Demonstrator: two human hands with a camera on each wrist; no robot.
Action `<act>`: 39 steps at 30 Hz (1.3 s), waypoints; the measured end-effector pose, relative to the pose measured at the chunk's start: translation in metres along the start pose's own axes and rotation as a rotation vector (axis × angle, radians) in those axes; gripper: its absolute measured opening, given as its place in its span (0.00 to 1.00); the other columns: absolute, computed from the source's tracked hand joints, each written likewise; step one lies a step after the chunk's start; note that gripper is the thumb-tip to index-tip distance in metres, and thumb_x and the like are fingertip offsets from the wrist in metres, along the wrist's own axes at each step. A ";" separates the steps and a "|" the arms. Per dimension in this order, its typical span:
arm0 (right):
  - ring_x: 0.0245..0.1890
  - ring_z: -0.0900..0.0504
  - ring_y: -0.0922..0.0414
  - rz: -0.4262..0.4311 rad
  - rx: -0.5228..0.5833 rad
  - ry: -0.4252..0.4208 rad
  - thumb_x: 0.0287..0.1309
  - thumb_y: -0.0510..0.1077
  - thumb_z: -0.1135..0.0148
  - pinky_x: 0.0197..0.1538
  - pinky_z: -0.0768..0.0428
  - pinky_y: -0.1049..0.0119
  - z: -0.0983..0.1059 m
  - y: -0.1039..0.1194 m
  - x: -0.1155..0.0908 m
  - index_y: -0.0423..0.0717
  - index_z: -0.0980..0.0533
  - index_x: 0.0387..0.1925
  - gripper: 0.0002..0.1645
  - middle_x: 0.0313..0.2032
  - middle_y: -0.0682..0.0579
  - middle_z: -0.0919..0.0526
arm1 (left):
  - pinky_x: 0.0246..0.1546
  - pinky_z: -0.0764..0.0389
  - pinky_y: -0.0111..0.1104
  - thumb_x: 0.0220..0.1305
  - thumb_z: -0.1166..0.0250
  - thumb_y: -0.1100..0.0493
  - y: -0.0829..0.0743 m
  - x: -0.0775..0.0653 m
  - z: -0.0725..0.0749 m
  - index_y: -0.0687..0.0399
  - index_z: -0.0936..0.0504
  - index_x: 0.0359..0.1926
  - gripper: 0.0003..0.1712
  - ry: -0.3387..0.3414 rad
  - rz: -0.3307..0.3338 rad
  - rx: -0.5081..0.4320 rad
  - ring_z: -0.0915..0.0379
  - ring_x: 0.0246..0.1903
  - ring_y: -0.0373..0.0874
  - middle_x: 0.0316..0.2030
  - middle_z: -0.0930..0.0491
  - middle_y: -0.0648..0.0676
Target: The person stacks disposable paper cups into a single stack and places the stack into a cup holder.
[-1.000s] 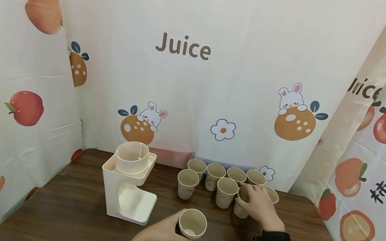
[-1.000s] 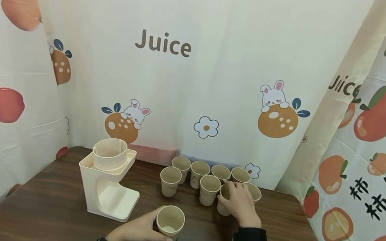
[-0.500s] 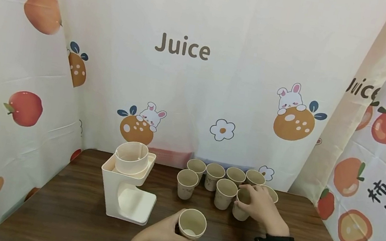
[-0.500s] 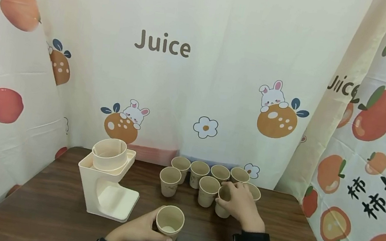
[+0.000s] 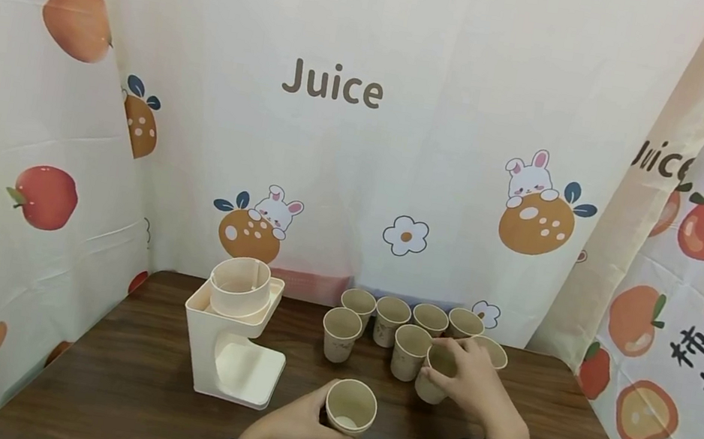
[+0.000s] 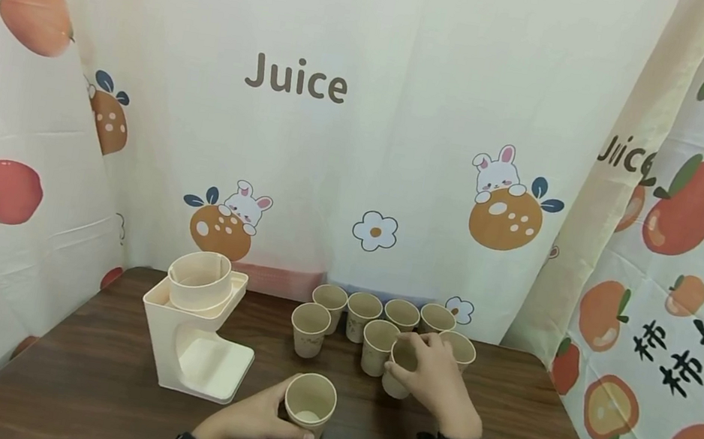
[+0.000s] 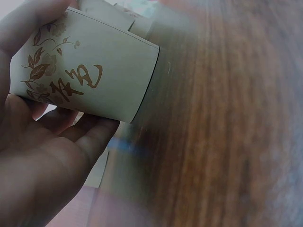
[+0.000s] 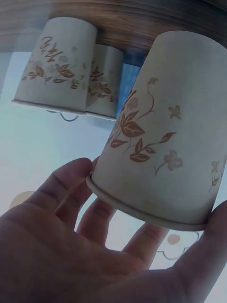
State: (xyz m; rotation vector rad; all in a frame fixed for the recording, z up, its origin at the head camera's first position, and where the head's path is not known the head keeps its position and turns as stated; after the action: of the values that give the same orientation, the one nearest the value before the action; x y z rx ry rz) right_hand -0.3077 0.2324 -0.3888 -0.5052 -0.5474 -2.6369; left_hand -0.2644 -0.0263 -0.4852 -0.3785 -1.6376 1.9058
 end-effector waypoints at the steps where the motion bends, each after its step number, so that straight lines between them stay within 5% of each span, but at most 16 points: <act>1: 0.46 0.30 0.39 -0.002 0.009 -0.001 0.47 0.56 0.30 0.45 0.28 0.41 -0.001 0.001 -0.001 0.48 0.23 0.50 0.29 0.45 0.39 0.23 | 0.57 0.37 0.53 0.49 0.27 0.56 0.000 0.000 0.000 0.42 0.37 0.62 0.41 0.001 -0.001 -0.002 0.32 0.52 0.53 0.52 0.25 0.56; 23: 0.49 0.29 0.40 0.139 0.045 -0.109 0.48 0.52 0.30 0.46 0.27 0.41 -0.002 0.028 -0.002 0.49 0.23 0.51 0.27 0.48 0.38 0.23 | 0.56 0.35 0.50 0.49 0.27 0.54 -0.001 -0.001 0.001 0.40 0.37 0.62 0.40 -0.002 0.009 0.024 0.31 0.52 0.50 0.52 0.25 0.54; 39: 0.54 0.31 0.48 0.283 0.082 -0.172 0.52 0.57 0.34 0.48 0.27 0.47 0.022 0.082 -0.011 0.61 0.24 0.53 0.25 0.55 0.47 0.25 | 0.54 0.34 0.47 0.50 0.28 0.53 0.000 -0.001 0.000 0.37 0.37 0.61 0.39 0.013 0.032 0.008 0.31 0.52 0.51 0.52 0.25 0.54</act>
State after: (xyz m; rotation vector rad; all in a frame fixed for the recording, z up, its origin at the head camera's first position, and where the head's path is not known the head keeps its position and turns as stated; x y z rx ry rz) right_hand -0.2562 0.1764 -0.3496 -0.7309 -0.5862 -2.3070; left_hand -0.2635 -0.0275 -0.4853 -0.4152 -1.6239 1.9292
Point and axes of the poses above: each hand's wrist, its own x-axis towards the middle knuckle, its own z-axis out of the back of the hand, y = z × x, the point moved 4 cm from there along x, towards the middle knuckle
